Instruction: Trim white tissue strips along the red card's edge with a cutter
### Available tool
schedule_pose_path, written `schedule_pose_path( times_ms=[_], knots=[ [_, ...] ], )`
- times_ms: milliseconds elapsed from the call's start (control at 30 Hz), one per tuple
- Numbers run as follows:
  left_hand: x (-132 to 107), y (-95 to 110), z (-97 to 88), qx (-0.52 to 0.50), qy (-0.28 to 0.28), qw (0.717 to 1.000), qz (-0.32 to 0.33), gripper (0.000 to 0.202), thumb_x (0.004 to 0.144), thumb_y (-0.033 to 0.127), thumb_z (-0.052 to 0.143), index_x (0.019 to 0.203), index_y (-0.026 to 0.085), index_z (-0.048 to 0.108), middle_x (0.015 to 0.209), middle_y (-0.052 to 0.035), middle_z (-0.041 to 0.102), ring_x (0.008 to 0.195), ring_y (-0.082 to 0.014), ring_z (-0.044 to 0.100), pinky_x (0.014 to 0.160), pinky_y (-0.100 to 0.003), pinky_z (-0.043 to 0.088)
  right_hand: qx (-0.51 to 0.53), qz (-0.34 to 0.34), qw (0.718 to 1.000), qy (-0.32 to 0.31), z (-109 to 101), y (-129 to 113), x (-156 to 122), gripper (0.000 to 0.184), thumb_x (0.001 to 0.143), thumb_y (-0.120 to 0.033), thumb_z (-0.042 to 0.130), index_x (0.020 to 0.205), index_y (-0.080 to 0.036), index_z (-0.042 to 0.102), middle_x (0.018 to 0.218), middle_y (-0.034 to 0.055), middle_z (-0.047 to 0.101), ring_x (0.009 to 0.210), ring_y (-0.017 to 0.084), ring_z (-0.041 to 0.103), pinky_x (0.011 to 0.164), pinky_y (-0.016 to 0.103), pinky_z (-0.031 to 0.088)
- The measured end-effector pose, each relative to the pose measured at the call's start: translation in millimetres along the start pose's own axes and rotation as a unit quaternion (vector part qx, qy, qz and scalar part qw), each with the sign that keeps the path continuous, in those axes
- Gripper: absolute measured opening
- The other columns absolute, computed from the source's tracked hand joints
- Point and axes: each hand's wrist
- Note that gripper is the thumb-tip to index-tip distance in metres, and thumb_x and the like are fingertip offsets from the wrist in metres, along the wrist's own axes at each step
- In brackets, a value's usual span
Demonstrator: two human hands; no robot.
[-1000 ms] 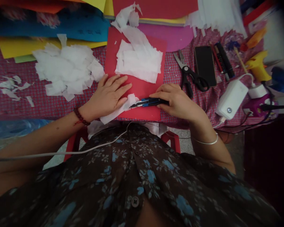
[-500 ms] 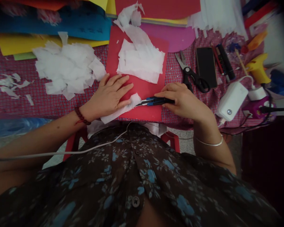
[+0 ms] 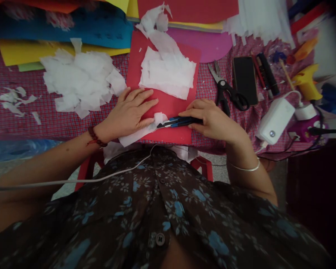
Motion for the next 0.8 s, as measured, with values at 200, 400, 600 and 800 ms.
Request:
schedule_pose_path(
  times_ms=[200,400,600,800],
  knots=[
    [-0.3,0.4,-2.4,-0.012,-0.011,1.000,-0.005,0.053,0.109,0.047,0.051,0.159,0.028,0.054,0.174,-0.0102,0.045,0.163,-0.0374,0.037,0.136,-0.062,0.021,0.007,-0.002,1.000,0.005,5.2,-3.6,4.4,0.046,0.090,-0.014,0.063,0.132,-0.026,0.077,0.118,0.0116,0.074,0.114,0.033,0.065,0.104,0.055,0.047],
    [-0.8,0.5,-1.4,-0.022,-0.007,1.000,-0.005,0.053,0.110,0.050,0.047,0.159,0.030,0.054,0.175,-0.0080,0.044,0.163,-0.0378,0.037,0.135,-0.065,0.021,0.013,-0.014,1.000,0.010,8.1,-7.0,10.0,0.046,0.090,-0.014,0.064,0.131,-0.028,0.078,0.121,0.0114,0.071,0.115,0.032,0.064,0.101,0.052,0.049],
    [-1.2,3.9,-6.9,-0.002,-0.028,1.000,-0.001,0.061,0.116,0.055,0.031,0.161,0.019,0.050,0.178,-0.0059,0.038,0.165,-0.0340,0.031,0.138,-0.061,0.017,0.010,-0.024,1.000,0.003,11.3,-11.2,17.3,0.047,0.089,-0.012,0.063,0.131,-0.028,0.078,0.121,0.0109,0.070,0.115,0.032,0.063,0.102,0.051,0.048],
    [-0.6,6.5,-4.7,-0.010,-0.022,1.000,-0.010,0.057,0.115,0.052,0.037,0.160,0.021,0.052,0.177,-0.0066,0.039,0.164,-0.0345,0.032,0.137,-0.063,0.019,0.018,-0.044,0.999,-0.004,16.6,-13.1,20.2,0.047,0.089,-0.013,0.063,0.132,-0.025,0.077,0.120,0.0124,0.068,0.115,0.031,0.062,0.102,0.050,0.048]
  ],
)
Point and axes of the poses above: each hand's wrist, its own x-axis towards the middle knuckle, its own z-axis out of the palm, y = z × x
